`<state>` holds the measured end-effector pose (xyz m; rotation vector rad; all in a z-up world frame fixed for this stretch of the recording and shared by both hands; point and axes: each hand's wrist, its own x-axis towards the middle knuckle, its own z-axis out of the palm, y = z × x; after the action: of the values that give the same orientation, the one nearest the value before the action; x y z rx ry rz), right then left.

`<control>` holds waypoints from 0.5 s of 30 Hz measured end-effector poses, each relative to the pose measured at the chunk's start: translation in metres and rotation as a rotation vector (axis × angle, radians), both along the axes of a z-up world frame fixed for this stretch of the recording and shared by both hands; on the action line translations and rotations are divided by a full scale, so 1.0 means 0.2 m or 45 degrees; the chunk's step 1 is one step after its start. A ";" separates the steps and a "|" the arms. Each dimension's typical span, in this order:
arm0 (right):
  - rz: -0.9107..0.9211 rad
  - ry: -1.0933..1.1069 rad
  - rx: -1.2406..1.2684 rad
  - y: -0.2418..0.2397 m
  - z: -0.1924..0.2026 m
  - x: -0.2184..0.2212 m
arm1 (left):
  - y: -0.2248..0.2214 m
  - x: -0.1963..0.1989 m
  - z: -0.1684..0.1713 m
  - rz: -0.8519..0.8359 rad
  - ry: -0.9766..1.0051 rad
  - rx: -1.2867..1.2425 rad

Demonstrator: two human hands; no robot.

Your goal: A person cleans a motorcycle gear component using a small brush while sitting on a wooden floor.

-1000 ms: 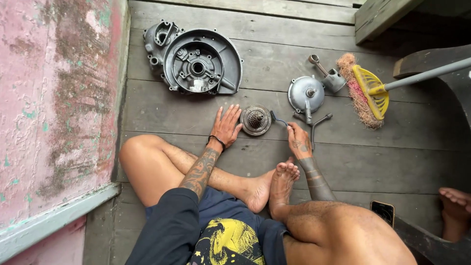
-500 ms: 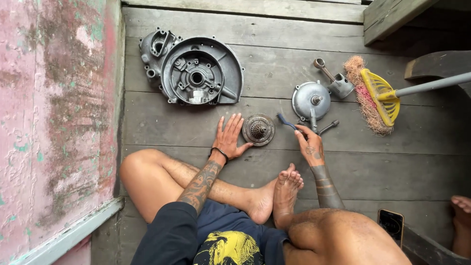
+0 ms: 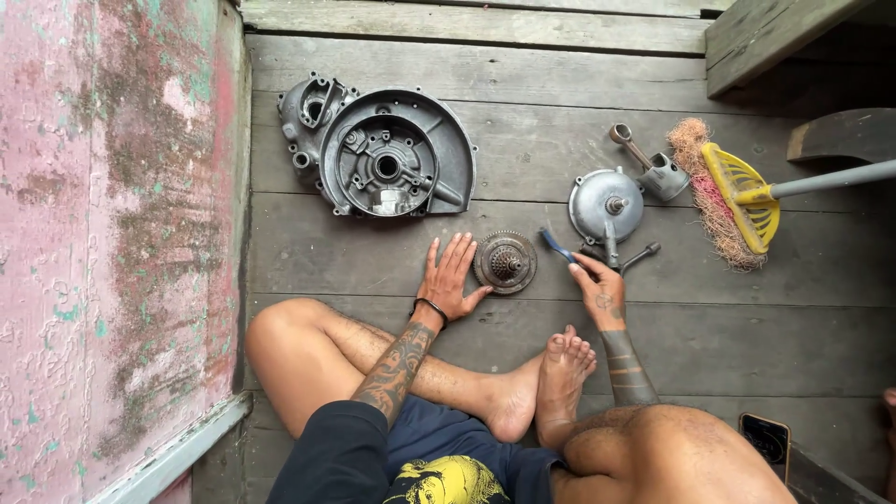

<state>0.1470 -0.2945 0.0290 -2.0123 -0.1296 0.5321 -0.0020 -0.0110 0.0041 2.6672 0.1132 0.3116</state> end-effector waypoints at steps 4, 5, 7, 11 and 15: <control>-0.036 0.124 0.079 -0.04 -0.05 -0.02 | 0.01 0.00 0.00 -0.005 -0.003 -0.031; -0.003 0.192 0.140 -0.04 -0.05 -0.04 | 0.01 0.00 0.00 -0.008 -0.007 -0.051; 0.005 0.119 0.045 -0.04 -0.04 -0.02 | 0.01 0.00 0.00 -0.005 -0.008 -0.053; 0.093 -0.002 -0.040 -0.07 0.02 0.00 | 0.01 -0.01 -0.01 -0.005 -0.016 -0.051; 0.224 0.064 -0.023 0.01 0.14 0.02 | 0.01 0.00 -0.02 0.007 -0.044 -0.076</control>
<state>0.1505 -0.2932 0.0579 -2.0142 -0.2737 0.6964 -0.0023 -0.0087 -0.0002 2.6017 0.1169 0.3500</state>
